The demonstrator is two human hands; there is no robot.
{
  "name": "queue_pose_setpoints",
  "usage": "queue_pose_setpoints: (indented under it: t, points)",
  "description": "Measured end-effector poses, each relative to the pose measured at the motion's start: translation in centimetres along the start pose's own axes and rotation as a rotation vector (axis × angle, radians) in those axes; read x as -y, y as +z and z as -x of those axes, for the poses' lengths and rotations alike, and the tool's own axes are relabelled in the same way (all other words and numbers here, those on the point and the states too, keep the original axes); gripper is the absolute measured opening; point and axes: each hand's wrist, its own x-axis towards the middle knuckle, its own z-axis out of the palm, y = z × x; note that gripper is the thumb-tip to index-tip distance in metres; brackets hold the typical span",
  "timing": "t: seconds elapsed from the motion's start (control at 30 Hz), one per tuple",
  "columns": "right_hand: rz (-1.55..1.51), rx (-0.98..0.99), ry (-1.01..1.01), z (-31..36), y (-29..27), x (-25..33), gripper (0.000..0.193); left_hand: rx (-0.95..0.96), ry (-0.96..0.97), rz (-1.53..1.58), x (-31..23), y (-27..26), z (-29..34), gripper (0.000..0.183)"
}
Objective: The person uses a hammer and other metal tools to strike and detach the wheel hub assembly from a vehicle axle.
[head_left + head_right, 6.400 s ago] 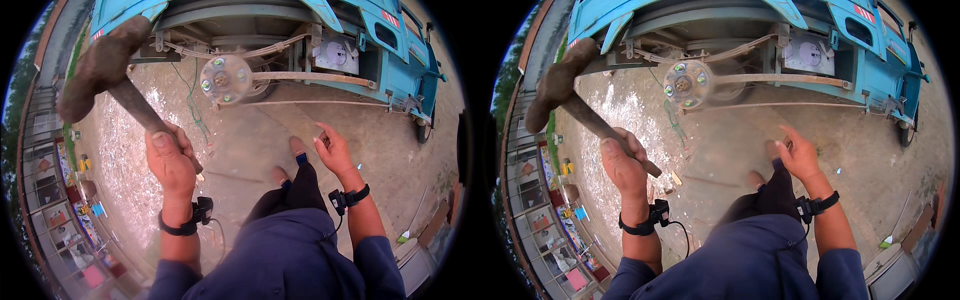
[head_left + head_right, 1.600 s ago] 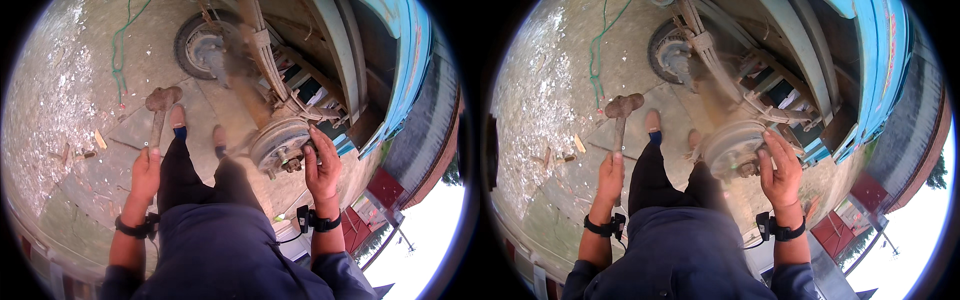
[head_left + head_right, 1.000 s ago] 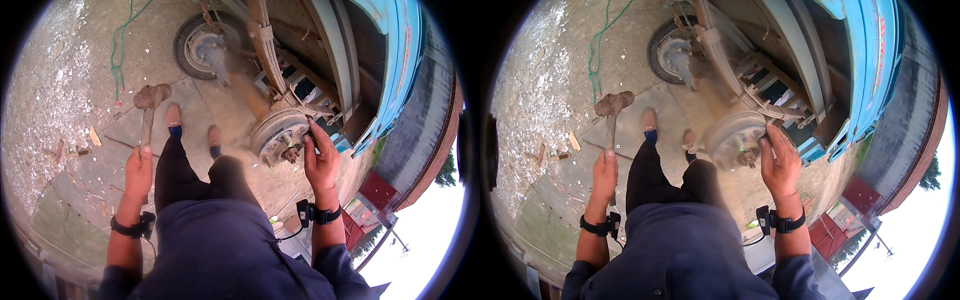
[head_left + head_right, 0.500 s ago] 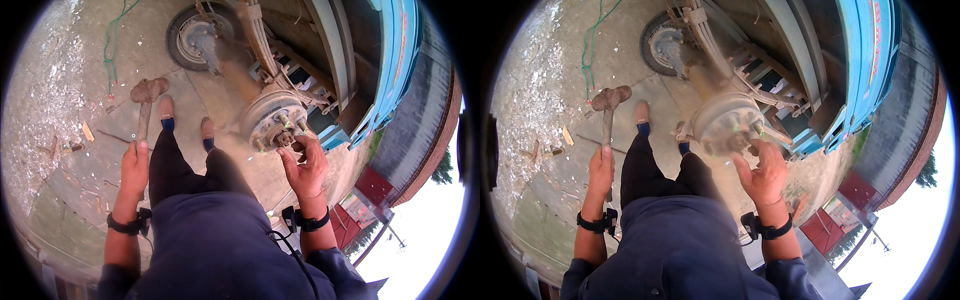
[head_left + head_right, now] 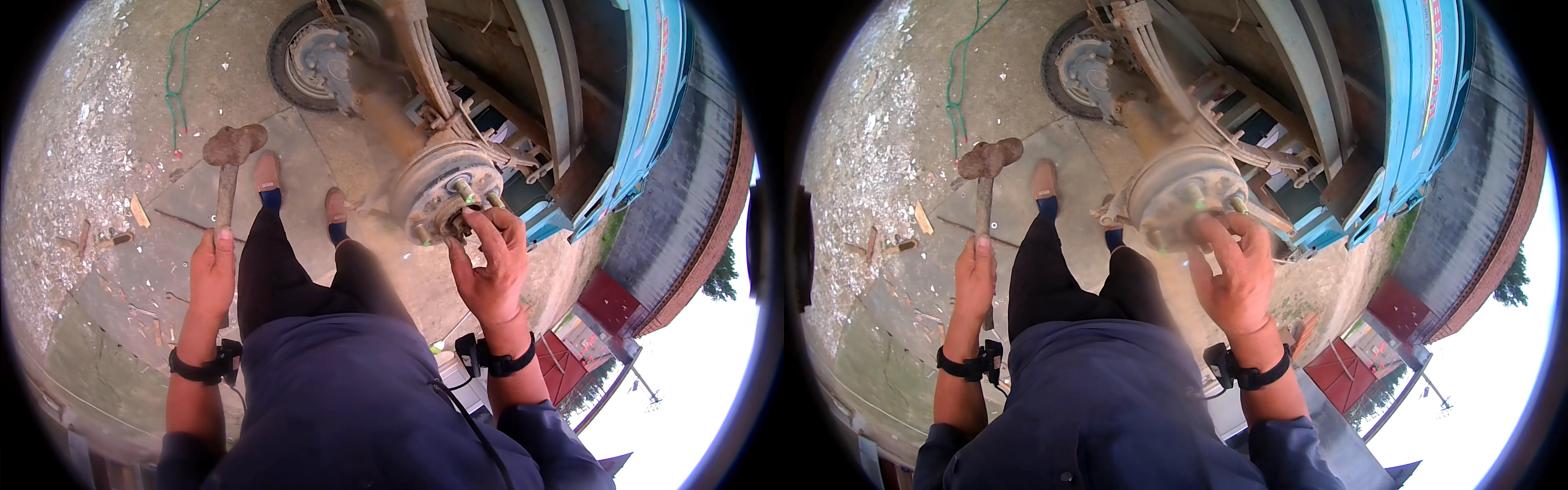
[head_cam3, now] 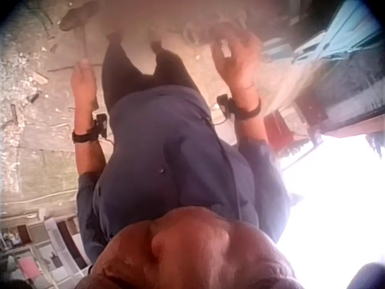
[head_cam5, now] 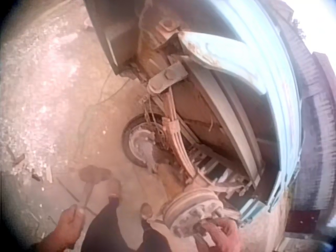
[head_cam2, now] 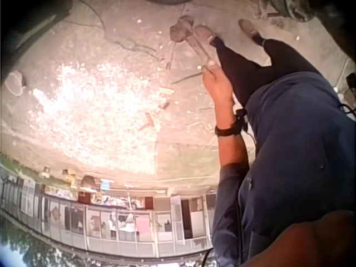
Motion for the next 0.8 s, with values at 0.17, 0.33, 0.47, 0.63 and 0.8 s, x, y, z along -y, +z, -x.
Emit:
queue_pose_setpoints:
  t: [0.17, 0.33, 0.47, 0.63, 0.8]
  points:
    - [-0.010, 0.009, 0.073, 0.4, 0.1, -0.4, 0.041, 0.000, -0.021, -0.008, -0.5, 0.0, 0.2, 0.044]
    - [0.016, -0.005, -0.107, 0.3, 0.3, -1.0, 0.044, 0.009, -0.006, -0.028, -0.7, 0.1, 0.4, 0.044]
    - [-0.070, -0.055, 0.050, 0.5, 0.3, -0.4, 0.042, -0.023, 0.083, -0.045, -0.1, 0.7, 0.6, 0.039]
    - [-0.036, 0.003, -0.107, 0.7, 0.3, -1.2, 0.050, -0.001, 0.039, -0.031, -0.7, 0.7, 1.8, 0.041]
    - [-0.105, -0.060, -0.144, 1.6, 0.0, -2.4, 0.056, -0.061, 0.155, -0.099, -1.0, 1.5, 4.3, 0.040]
